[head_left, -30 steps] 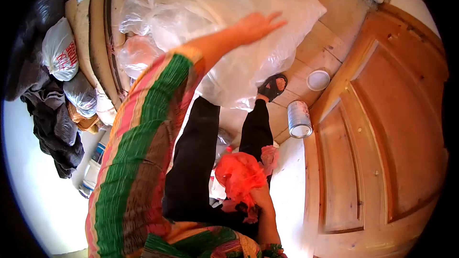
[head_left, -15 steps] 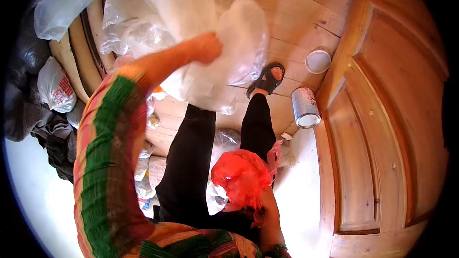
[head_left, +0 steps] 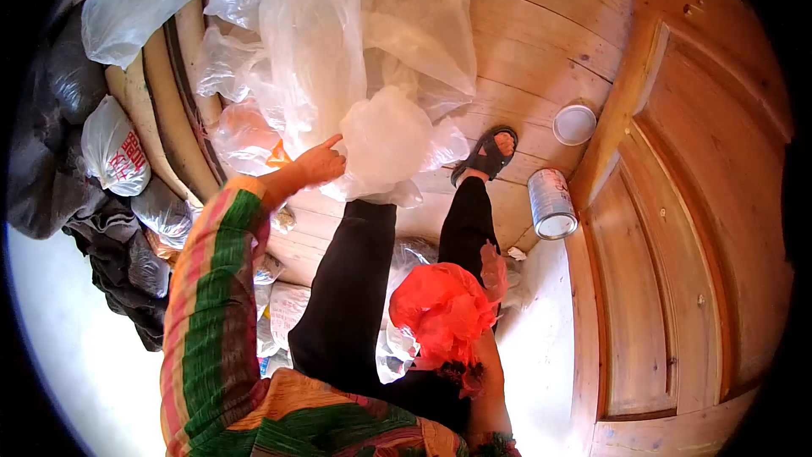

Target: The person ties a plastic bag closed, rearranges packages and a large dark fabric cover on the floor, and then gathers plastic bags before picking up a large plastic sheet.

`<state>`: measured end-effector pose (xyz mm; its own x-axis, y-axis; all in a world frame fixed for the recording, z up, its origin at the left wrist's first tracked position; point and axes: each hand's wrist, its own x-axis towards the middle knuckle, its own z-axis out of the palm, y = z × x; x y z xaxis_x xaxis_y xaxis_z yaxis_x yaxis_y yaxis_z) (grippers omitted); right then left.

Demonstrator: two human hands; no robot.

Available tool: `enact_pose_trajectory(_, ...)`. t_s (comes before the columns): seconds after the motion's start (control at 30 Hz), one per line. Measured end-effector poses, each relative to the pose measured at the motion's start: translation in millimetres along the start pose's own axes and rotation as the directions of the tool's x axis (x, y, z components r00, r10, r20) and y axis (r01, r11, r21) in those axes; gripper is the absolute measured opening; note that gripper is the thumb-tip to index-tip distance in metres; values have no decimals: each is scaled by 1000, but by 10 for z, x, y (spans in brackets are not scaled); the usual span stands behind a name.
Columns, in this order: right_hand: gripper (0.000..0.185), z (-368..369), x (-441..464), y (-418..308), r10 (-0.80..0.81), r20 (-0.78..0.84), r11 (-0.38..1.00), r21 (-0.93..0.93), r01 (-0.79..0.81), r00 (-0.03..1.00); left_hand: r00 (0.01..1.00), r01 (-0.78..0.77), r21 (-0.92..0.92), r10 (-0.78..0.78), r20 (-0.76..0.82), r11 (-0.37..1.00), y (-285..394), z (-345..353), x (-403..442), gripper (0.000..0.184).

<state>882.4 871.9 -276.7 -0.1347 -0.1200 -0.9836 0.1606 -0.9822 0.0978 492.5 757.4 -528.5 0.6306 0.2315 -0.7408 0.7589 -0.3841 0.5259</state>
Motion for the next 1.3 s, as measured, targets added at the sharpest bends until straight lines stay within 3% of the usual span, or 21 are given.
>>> enact_pose_trajectory(0.03, 48, 50, -31, -65, 11, -15, 1000, 27, -10, 1000, 962, -9, -37, 19, 273, 999, 42, -88, 147, 25)
enact_pose_trajectory(0.07, 48, 81, -63, -107, 16, -30, 999, 44, -15, 999, 964, -18, -43, 29, 266, 999, 65, -100, 279, 25)
enact_pose_trajectory(0.13, 48, 120, -89, -133, 25, -47, 996, 85, -21, 999, 995, 83, -473, -97, -6, 877, -53, -91, 499, 16)
enact_pose_trajectory(0.2, 48, 158, -99, -144, 31, -56, 993, 112, -24, 998, 978, 148, -434, -198, -70, 888, -319, -507, 708, 26)
enact_pose_trajectory(0.27, 47, 184, -98, -163, 43, -76, 988, 153, -31, 996, 877, 277, -449, -414, -243, 850, -622, -921, 894, 45)
enact_pose_trajectory(0.33, 47, 174, -152, -158, 61, -107, 979, 198, -39, 992, 755, 343, -310, -456, -470, 887, -956, -1039, 1231, 63)
enact_pose_trajectory(0.43, 47, 101, -297, -127, 118, -176, 955, 292, -62, 977, 716, 365, -189, -405, -569, 912, -1164, -1390, 1469, 68)
enact_pose_trajectory(0.5, 47, 63, -366, -133, 159, -223, 930, 361, -70, 962, 657, 606, 220, -326, -679, 765, -1266, -1362, 1736, 67)
enact_pose_trajectory(0.57, 47, 43, -380, -147, 184, -258, 906, 418, -62, 948, 524, 728, -74, -623, -581, 682, -1360, -1330, 1869, 62)
enact_pose_trajectory(0.63, 46, 11, -348, -130, 177, -264, 907, 418, -53, 948, 541, 711, -289, -761, -358, 641, -1395, -1258, 1733, 53)
enact_pose_trajectory(0.7, 46, -44, -242, -101, 120, -227, 935, 354, -33, 967, 611, 696, -313, -762, -216, 647, -1496, -1021, 1654, 38)
enact_pose_trajectory(0.73, 46, -62, -234, -96, 98, -213, 943, 332, -22, 972, 606, 701, -304, -764, -222, 645, -1486, -1083, 1497, 38)
enact_pose_trajectory(0.8, 46, -47, -200, -76, 45, -170, 956, 292, 7, 984, 688, 696, -253, -725, -32, 672, -1299, -1300, 1014, 25)
enact_pose_trajectory(0.87, 45, -23, -198, -86, -11, -127, 966, 256, 43, 992, 665, 616, -133, -603, -441, 776, -1163, -1200, 474, 24)
enact_pose_trajectory(0.93, 45, -3, -239, -96, -71, -77, 971, 223, 87, 994, 534, 543, -238, -550, -642, 805, -940, -1323, -160, 33)
enact_pose_trajectory(1.0, 45, 22, -368, -98, -131, -26, 971, 196, 133, 991, 635, 447, -524, -669, -386, 725, -914, -1372, -863, 39)
enact_pose_trajectory(1.03, 45, 43, -430, -116, -153, -5, 971, 185, 151, 988, 606, 516, -544, -731, -315, 662, -764, -1535, -1259, 40)
enact_pose_trajectory(1.07, 45, 75, -509, -142, -180, 18, 968, 180, 174, 983, 567, 580, -558, -786, -246, 594, -594, -1724, -1680, 40)
enact_pose_trajectory(1.13, 45, 124, -711, -199, -219, 52, 964, 169, 207, 974, 438, 510, -689, -845, -307, 515, -264, -2033, -2476, 46)
enact_pose_trajectory(1.2, 45, 139, -966, -259, -249, 60, 958, 164, 237, 967, 125, 581, -763, -958, -260, 283, -151, -1917, -3126, 46)
enact_pose_trajectory(1.3, 45, 54, -1304, -347, -287, 43, 948, 153, 278, 957, 11, 325, -891, -944, -331, 316, 112, -1837, -4107, 37)
